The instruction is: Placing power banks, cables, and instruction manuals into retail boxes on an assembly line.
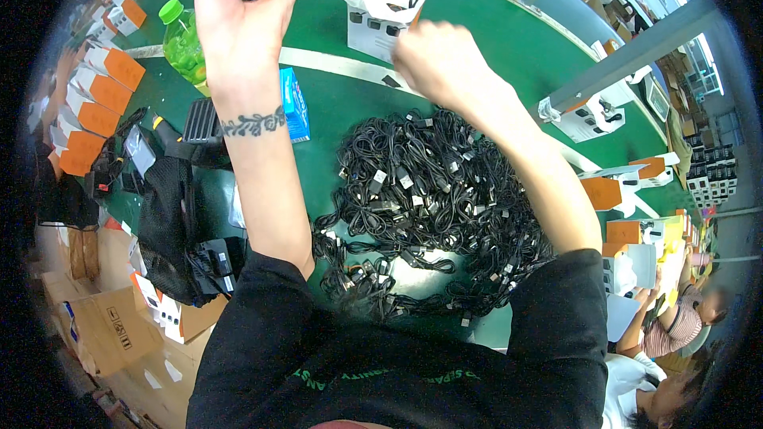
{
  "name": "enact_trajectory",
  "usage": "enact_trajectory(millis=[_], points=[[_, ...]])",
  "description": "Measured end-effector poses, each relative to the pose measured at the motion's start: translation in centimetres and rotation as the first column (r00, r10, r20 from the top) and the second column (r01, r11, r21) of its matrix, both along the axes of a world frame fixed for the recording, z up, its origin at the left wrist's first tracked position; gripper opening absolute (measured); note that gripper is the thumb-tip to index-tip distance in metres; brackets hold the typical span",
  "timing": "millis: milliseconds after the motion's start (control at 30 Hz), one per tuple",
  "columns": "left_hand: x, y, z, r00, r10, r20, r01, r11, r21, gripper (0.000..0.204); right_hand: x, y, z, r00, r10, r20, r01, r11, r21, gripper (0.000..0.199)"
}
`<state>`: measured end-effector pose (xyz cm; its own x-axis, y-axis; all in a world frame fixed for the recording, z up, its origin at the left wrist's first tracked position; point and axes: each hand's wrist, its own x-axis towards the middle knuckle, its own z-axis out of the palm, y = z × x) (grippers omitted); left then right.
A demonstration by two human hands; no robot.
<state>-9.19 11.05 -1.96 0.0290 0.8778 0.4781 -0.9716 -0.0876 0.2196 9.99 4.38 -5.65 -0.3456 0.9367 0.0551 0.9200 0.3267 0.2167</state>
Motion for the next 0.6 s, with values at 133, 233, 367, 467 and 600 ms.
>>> enact_trajectory(millis=[133,233,367,467,600], points=[[1.5,-0.6,0.3,0.999,-0.043,-0.015,0.044,0.996,0.072,0.022,3.7,-3.4,-4.0,0.971,0.131,-0.199,-0.181,0.948,-0.263,0.022],[1.7,-0.7,0.3,0.998,-0.047,-0.034,0.05,0.994,0.1,0.022,3.6,-3.8,-3.7,0.975,-0.015,-0.222,-0.063,0.939,-0.339,0.021],[1.8,-0.7,0.3,0.996,-0.056,-0.062,0.064,0.988,0.143,0.021,4.6,-3.9,-2.0,0.886,-0.039,-0.461,-0.081,0.968,-0.237,0.013],[1.9,-0.7,0.4,0.995,-0.059,-0.078,0.072,0.982,0.176,0.02,4.7,-4.4,0.8,0.777,-0.059,-0.627,-0.048,0.987,-0.152,0.017],[1.0,0.3,0.5,0.955,-0.271,-0.118,0.295,0.871,0.393,0.016,4.8,-4.6,3.1,0.736,-0.022,-0.677,0.021,1.0,-0.009,0.019]])
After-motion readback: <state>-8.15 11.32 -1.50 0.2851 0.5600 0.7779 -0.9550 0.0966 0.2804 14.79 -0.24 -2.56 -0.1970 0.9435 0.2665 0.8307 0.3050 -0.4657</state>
